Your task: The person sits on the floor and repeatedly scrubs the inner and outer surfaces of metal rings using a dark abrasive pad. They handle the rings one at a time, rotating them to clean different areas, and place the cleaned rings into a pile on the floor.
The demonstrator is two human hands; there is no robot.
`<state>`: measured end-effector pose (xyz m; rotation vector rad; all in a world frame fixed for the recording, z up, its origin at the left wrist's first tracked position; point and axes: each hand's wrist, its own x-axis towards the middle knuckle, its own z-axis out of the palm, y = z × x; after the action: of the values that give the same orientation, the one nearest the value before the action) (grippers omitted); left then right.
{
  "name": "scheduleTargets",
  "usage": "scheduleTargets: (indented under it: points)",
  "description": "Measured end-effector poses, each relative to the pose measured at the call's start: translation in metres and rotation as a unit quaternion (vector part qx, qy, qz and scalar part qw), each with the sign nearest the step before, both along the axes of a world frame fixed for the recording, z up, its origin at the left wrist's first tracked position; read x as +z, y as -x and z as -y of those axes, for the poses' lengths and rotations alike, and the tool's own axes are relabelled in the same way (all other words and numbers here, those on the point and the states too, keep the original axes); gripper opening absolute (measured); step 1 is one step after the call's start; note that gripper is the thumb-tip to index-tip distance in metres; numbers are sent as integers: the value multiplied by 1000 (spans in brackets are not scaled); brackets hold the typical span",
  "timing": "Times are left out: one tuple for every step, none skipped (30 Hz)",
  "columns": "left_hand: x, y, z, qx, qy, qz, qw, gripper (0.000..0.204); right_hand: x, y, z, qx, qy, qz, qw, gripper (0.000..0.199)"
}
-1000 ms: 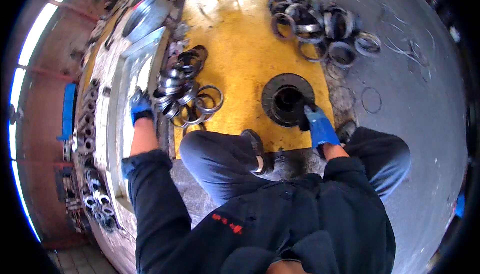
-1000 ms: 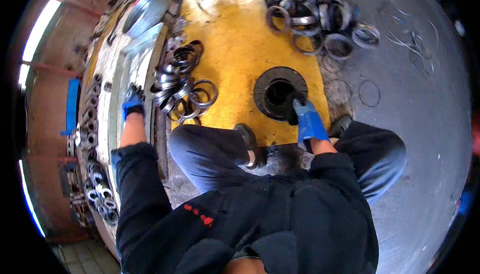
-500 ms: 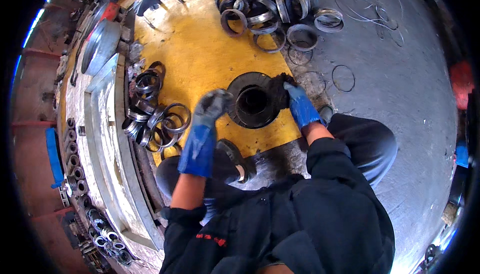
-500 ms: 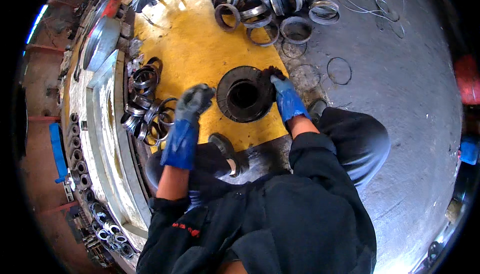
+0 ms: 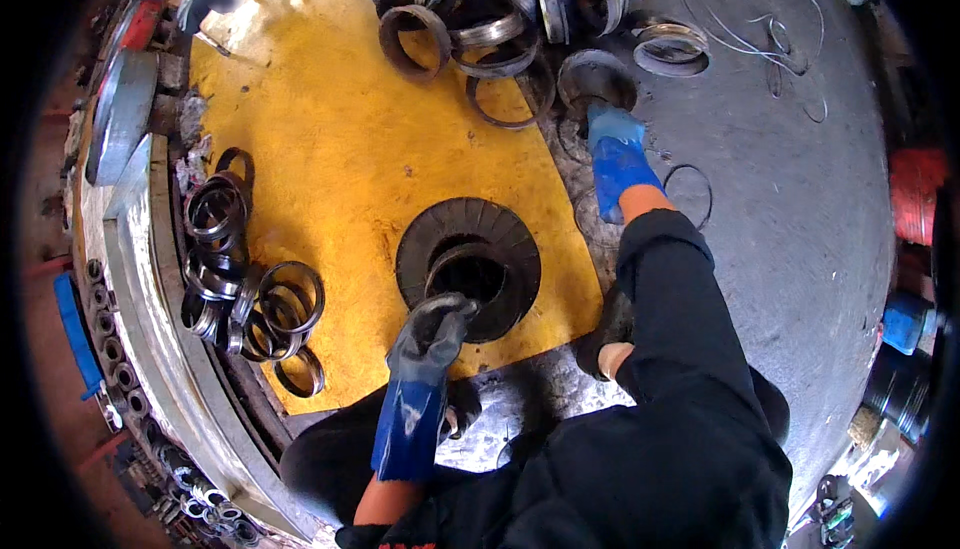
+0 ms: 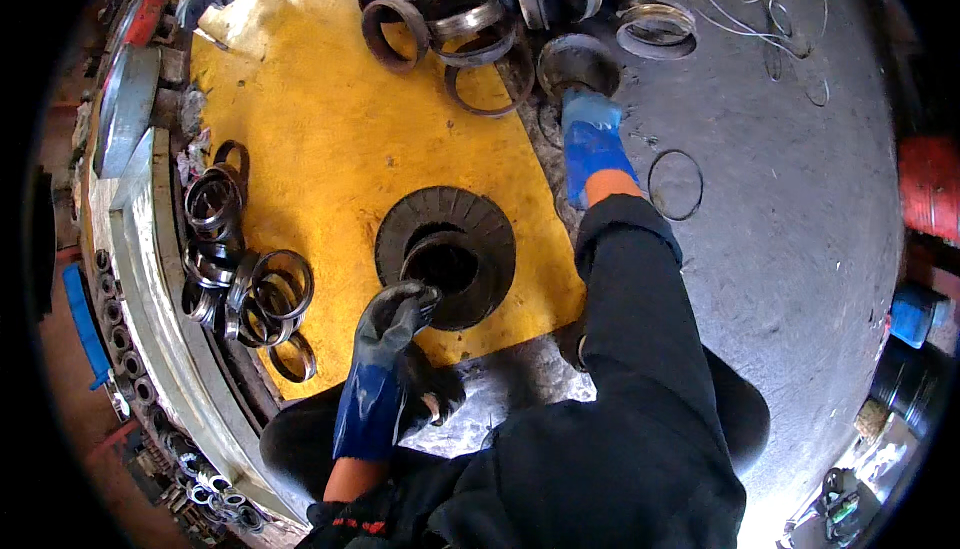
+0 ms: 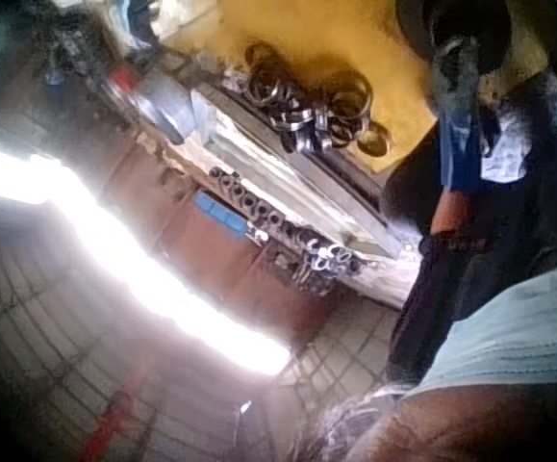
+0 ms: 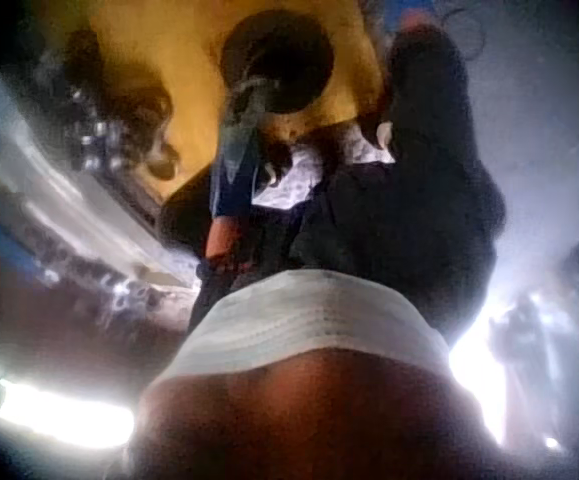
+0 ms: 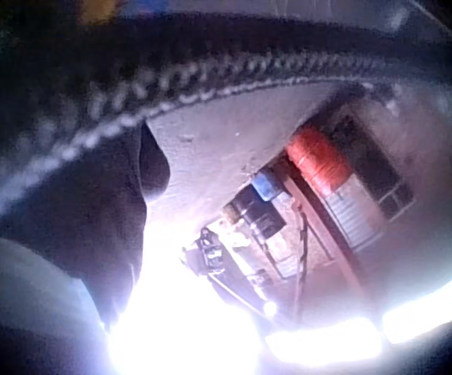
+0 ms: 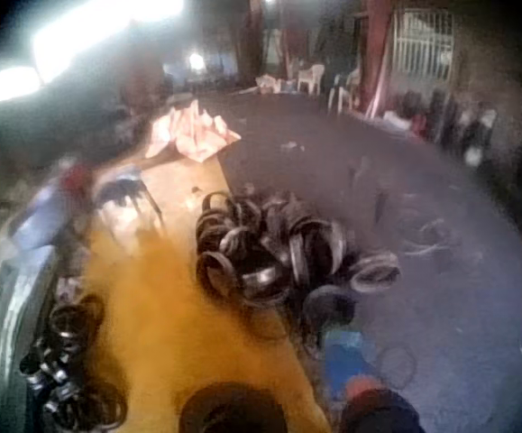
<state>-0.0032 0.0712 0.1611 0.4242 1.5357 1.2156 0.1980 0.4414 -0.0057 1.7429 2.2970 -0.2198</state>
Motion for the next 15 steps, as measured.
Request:
scheduleTargets:
  points:
    - [-11, 5, 2, 6, 0, 13, 1000, 25, -13, 4, -11, 1, 18, 27, 999, 33]
    - [-20, 7, -1, 1, 0, 19, 1000, 25, -26, 6, -17, 3, 36, 54, 998, 34]
    - [-25, 7, -1, 0, 8, 21, 1000, 25, -30, 13, -16, -23, 29, 75, 997, 34]
    - [-27, 10, 1, 4, 11, 20, 1000, 25, -28, 19, -17, -8, 39, 80, 996, 33]
    - [-41, 16, 8, -2, 5, 49, 999, 25, -26, 22, -15, 7, 49, 85, 995, 32]
    - [-37, 16, 4, -3, 13, 33, 999, 25, -22, 23, -19, 19, 52, 92, 994, 31]
    - [-31, 14, 0, -4, 19, 17, 1000, 25, -26, 20, -25, 14, 53, 84, 995, 29]
    - [-28, 13, -2, -7, 25, 3, 1000, 25, -29, 16, -30, 20, 39, 74, 996, 30]
    - [-31, 14, 0, -10, 34, -11, 999, 26, -26, 14, -36, 27, 22, 63, 997, 30]
    - [-40, 17, 5, -14, 43, -23, 999, 26, -23, 10, -39, 34, 5, 52, 998, 31]
    - [-38, 17, 4, -13, 52, -37, 998, 27, -3, 14, -41, 68, 12, 34, 997, 32]
    - [-33, 16, 5, 8, 43, -10, 999, 26, 20, 14, -45, 102, 20, 16, 995, 34]
    - [-29, 16, 7, 30, 34, 16, 999, 25, 44, 14, -46, 135, 27, -1, 990, 36]
    - [-21, 14, 3, 44, 21, 48, 998, 25, 72, 9, -51, 82, 93, -20, 992, 38]
    - [-29, 16, 9, 44, 8, 41, 998, 25, 93, 8, -56, 33, 165, -40, 985, 40]
